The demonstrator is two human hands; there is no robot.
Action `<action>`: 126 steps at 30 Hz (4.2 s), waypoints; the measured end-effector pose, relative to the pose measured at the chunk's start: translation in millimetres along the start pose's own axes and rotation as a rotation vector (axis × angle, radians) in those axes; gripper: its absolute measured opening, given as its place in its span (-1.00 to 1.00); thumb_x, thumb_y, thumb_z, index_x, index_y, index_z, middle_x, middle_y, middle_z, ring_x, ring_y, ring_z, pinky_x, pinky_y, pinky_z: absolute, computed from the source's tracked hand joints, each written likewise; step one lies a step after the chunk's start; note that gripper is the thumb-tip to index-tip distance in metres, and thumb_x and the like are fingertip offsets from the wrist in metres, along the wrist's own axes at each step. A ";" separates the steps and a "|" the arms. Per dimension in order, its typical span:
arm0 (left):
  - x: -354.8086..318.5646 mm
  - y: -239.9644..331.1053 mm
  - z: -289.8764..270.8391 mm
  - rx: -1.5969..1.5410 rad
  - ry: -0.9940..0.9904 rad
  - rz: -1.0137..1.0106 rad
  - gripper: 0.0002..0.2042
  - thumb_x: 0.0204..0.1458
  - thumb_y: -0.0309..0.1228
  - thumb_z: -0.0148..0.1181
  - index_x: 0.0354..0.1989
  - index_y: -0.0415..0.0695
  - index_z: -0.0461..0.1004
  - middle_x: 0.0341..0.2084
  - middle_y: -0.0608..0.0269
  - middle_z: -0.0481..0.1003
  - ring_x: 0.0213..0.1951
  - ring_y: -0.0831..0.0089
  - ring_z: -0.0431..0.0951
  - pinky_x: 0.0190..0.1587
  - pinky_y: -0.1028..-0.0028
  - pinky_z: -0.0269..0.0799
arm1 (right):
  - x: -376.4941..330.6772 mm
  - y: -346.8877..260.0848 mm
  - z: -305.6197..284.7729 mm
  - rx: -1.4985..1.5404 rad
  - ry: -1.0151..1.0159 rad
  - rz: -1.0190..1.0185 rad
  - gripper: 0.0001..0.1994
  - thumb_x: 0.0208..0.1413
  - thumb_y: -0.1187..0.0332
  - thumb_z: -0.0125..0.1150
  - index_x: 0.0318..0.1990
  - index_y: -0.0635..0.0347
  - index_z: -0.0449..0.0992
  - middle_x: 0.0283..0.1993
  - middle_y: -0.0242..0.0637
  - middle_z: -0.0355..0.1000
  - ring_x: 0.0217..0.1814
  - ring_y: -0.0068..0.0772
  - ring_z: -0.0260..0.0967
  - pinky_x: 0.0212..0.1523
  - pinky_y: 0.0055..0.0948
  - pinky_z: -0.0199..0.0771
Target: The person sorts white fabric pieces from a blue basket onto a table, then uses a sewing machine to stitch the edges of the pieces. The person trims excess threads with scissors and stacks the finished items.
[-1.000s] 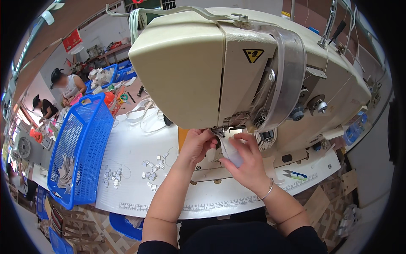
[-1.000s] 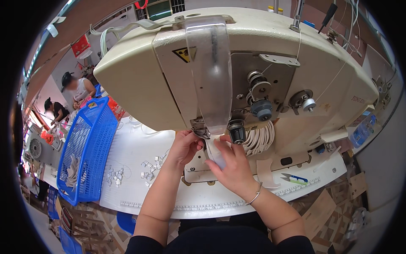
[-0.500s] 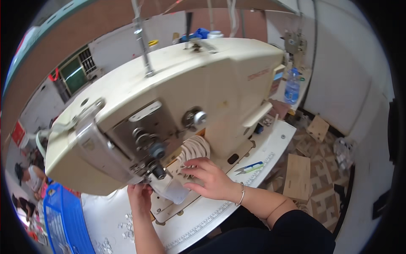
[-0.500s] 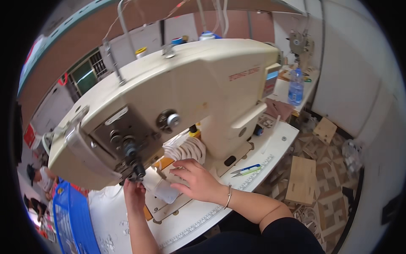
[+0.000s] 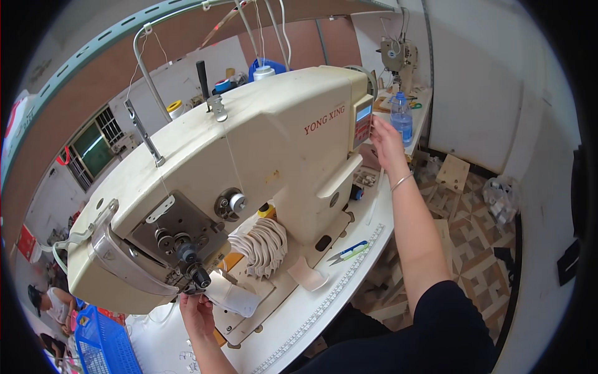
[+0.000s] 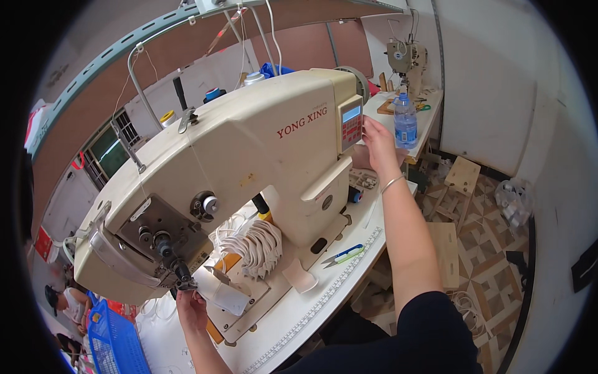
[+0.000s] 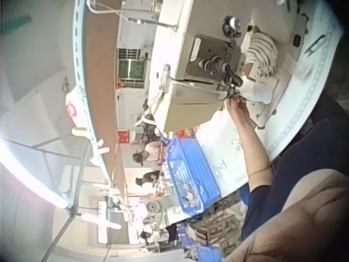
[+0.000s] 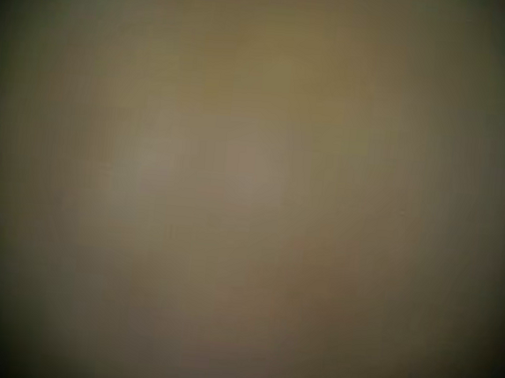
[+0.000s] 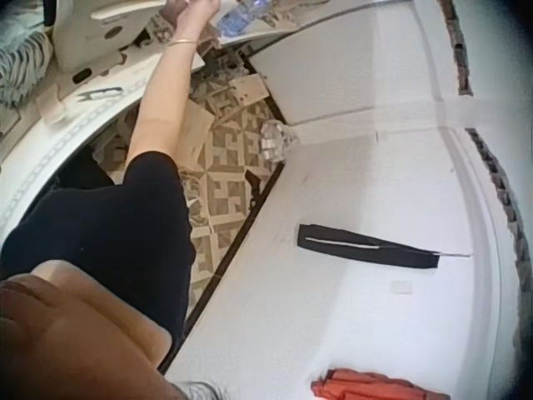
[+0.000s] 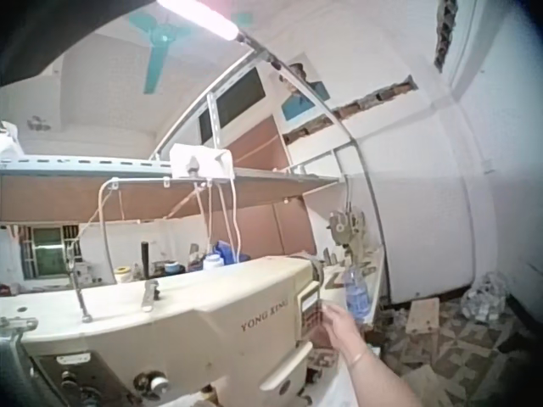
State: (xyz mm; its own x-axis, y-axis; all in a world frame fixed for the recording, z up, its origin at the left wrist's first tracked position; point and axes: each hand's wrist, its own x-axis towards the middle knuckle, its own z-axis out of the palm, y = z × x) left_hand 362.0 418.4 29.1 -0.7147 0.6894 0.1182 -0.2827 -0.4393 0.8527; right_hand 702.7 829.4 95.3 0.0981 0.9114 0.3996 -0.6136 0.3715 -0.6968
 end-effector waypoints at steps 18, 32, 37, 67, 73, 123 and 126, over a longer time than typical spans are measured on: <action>-3.8 -4.6 4.8 0.051 0.025 0.004 -0.84 -0.11 -0.55 0.04 -0.30 -0.17 0.36 -0.53 0.38 0.41 -0.55 0.60 0.38 -0.48 0.63 0.34 | -130.5 -6.7 88.4 -0.433 0.098 -0.982 -0.82 0.15 0.54 -0.07 -0.12 0.31 0.39 -0.14 -0.25 0.27 -0.07 -0.36 0.25 -0.08 -0.44 0.29; -3.3 -1.0 4.4 0.030 0.090 -0.007 -0.92 -0.10 -0.55 0.13 -0.39 -0.18 0.43 -0.56 0.36 0.47 -0.57 0.65 0.43 -0.54 0.69 0.35 | -272.0 74.9 174.6 -0.504 -1.327 -0.849 -0.53 -0.28 0.57 0.12 -0.06 0.09 0.42 -0.21 -0.32 0.34 -0.14 -0.24 0.30 -0.15 -0.35 0.39; -4.2 0.2 9.6 0.044 0.095 0.001 -0.92 -0.10 -0.54 0.13 -0.39 -0.18 0.42 -0.58 0.38 0.45 -0.59 0.66 0.41 -0.56 0.69 0.34 | -272.0 76.9 173.6 -0.492 -1.317 -0.826 -0.54 -0.26 0.59 0.10 -0.07 0.06 0.42 -0.21 -0.30 0.33 -0.19 -0.21 0.32 -0.21 -0.34 0.40; -8.5 -7.1 7.3 0.053 0.138 0.043 -0.85 -0.09 -0.55 0.16 -0.32 -0.19 0.39 -0.52 0.37 0.44 -0.54 0.63 0.41 -0.51 0.66 0.35 | -275.0 73.6 175.1 -0.406 -1.288 -0.769 -0.67 -0.10 0.59 0.09 -0.12 0.07 0.46 -0.15 -0.30 0.39 -0.17 -0.26 0.38 -0.25 -0.43 0.43; -6.6 -6.2 3.6 0.031 0.125 0.006 -0.82 -0.10 -0.56 0.17 -0.29 -0.20 0.38 -0.51 0.36 0.43 -0.52 0.60 0.43 -0.47 0.63 0.37 | -275.3 70.8 176.6 -0.422 -1.286 -0.796 -0.66 -0.10 0.59 0.10 -0.11 0.07 0.46 -0.15 -0.30 0.40 -0.19 -0.27 0.38 -0.24 -0.43 0.43; -122.7 -20.6 6.8 0.022 0.155 -0.160 -0.71 -0.01 -0.57 0.11 -0.09 -0.21 0.29 -0.37 0.30 0.47 -0.36 0.61 0.47 -0.30 0.63 0.45 | -308.5 17.2 91.2 -0.568 -1.197 -0.327 -0.63 -0.27 0.39 0.35 -0.20 0.26 0.51 -0.41 -0.22 0.38 -0.45 -0.33 0.35 -0.45 -0.48 0.36; -127.1 -13.2 8.8 0.047 0.139 -0.165 -0.71 -0.01 -0.55 0.12 -0.08 -0.20 0.29 -0.37 0.34 0.46 -0.34 0.65 0.42 -0.27 0.64 0.40 | -324.5 21.6 109.9 -0.535 -1.174 -0.521 -0.62 -0.29 0.36 0.37 -0.22 0.26 0.52 -0.41 -0.23 0.39 -0.45 -0.32 0.34 -0.46 -0.46 0.37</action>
State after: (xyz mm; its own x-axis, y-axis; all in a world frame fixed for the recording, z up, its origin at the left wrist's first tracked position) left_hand 462.2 341.7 7.3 -0.7433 0.6625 -0.0930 -0.3752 -0.2976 0.8779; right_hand 571.5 522.2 16.1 -0.6512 0.0676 0.7559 -0.3133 0.8832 -0.3489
